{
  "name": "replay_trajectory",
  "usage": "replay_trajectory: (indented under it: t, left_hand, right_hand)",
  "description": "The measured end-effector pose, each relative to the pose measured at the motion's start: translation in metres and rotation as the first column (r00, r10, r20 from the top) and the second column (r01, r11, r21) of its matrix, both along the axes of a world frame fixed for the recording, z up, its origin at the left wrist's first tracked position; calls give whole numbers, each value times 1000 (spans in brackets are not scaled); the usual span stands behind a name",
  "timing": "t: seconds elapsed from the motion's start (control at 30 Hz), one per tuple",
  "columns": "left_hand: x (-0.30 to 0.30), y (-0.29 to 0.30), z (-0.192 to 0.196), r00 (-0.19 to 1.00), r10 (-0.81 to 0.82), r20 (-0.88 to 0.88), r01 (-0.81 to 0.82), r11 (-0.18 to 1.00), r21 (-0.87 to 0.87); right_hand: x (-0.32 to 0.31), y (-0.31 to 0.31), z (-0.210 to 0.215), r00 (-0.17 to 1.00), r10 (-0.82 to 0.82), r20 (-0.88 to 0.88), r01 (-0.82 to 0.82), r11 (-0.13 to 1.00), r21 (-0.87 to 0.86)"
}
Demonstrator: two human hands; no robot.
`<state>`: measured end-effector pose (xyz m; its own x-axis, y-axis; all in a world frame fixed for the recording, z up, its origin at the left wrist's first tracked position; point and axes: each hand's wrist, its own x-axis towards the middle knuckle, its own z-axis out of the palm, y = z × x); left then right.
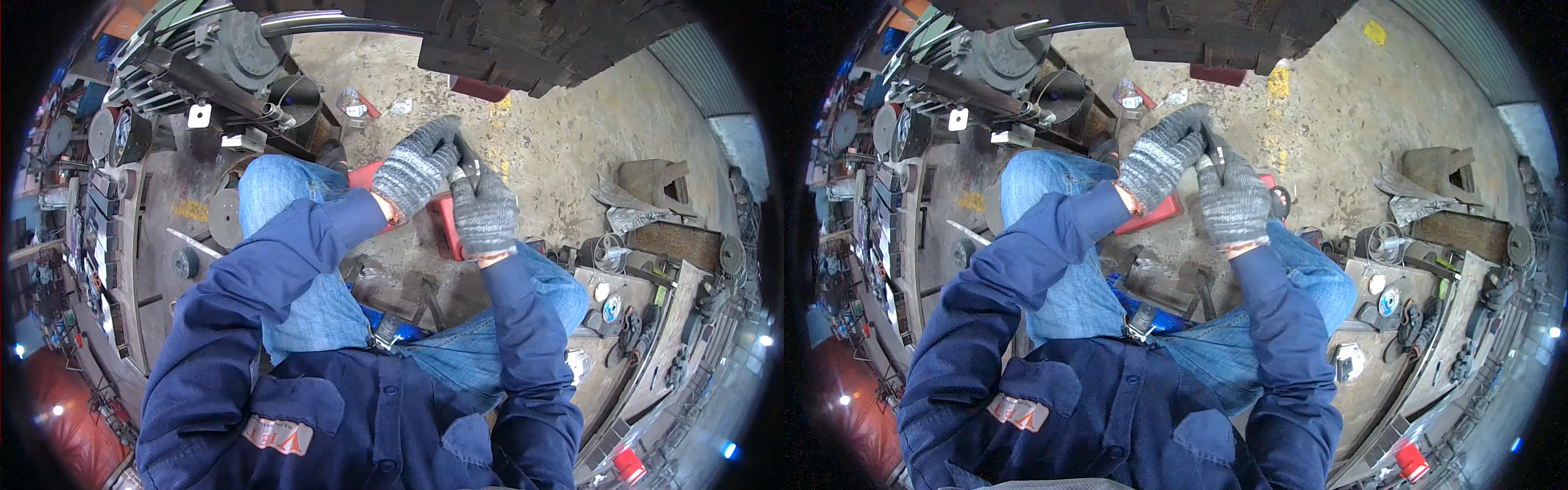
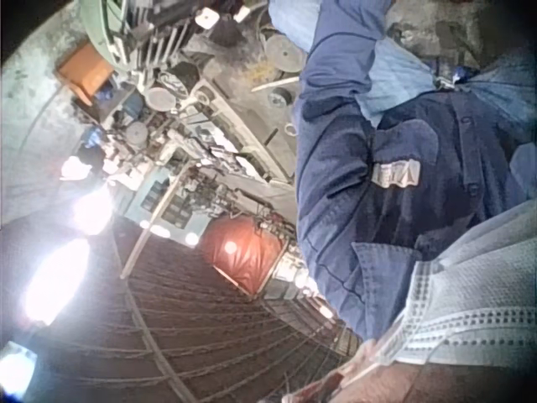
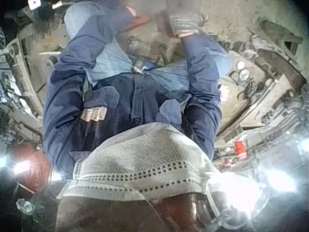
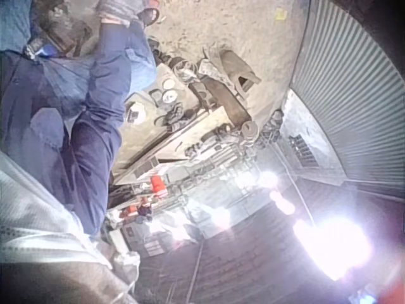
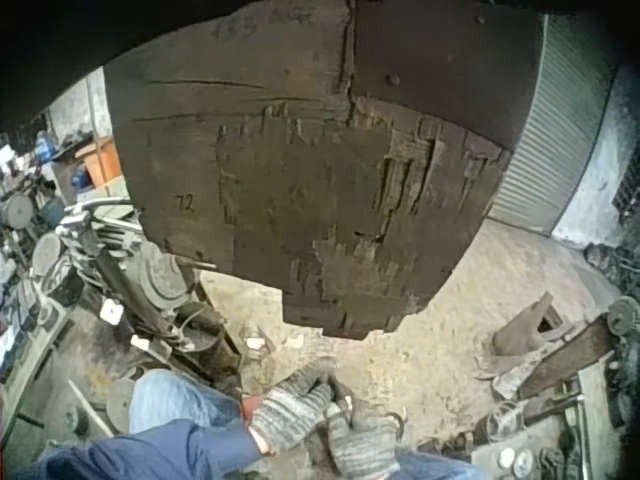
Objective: Grinding and finishing the edges of small rectangular metal plates using a stationary belt grinder.
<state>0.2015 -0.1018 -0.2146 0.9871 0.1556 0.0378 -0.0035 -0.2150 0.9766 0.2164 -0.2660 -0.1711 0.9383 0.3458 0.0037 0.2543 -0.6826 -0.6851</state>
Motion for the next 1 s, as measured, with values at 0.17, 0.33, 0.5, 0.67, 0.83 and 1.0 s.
replay_trajectory:
  t: [0.17,0.33,0.5,0.67,0.83,1.0]
  left_hand:
    - [-9,-5,30,953,-215,213,100,887,451]
    - [-10,-1,43,964,-194,180,166,974,157]
    - [-8,3,42,959,-200,198,153,961,229]
    - [-4,7,46,964,-212,162,187,969,161]
    - [3,11,46,977,-214,-5,214,977,24]
    - [22,18,20,979,-203,10,203,978,40]
  right_hand:
    - [-4,-2,-18,957,-27,289,-15,990,142]
    - [-5,5,-13,946,-21,324,-16,994,112]
    - [-4,6,-17,935,2,354,-22,998,53]
    - [-5,10,-15,959,14,284,-7,1000,-26]
    - [-4,24,8,994,1,110,14,990,-138]
    - [9,44,34,996,-37,-77,9,943,-332]
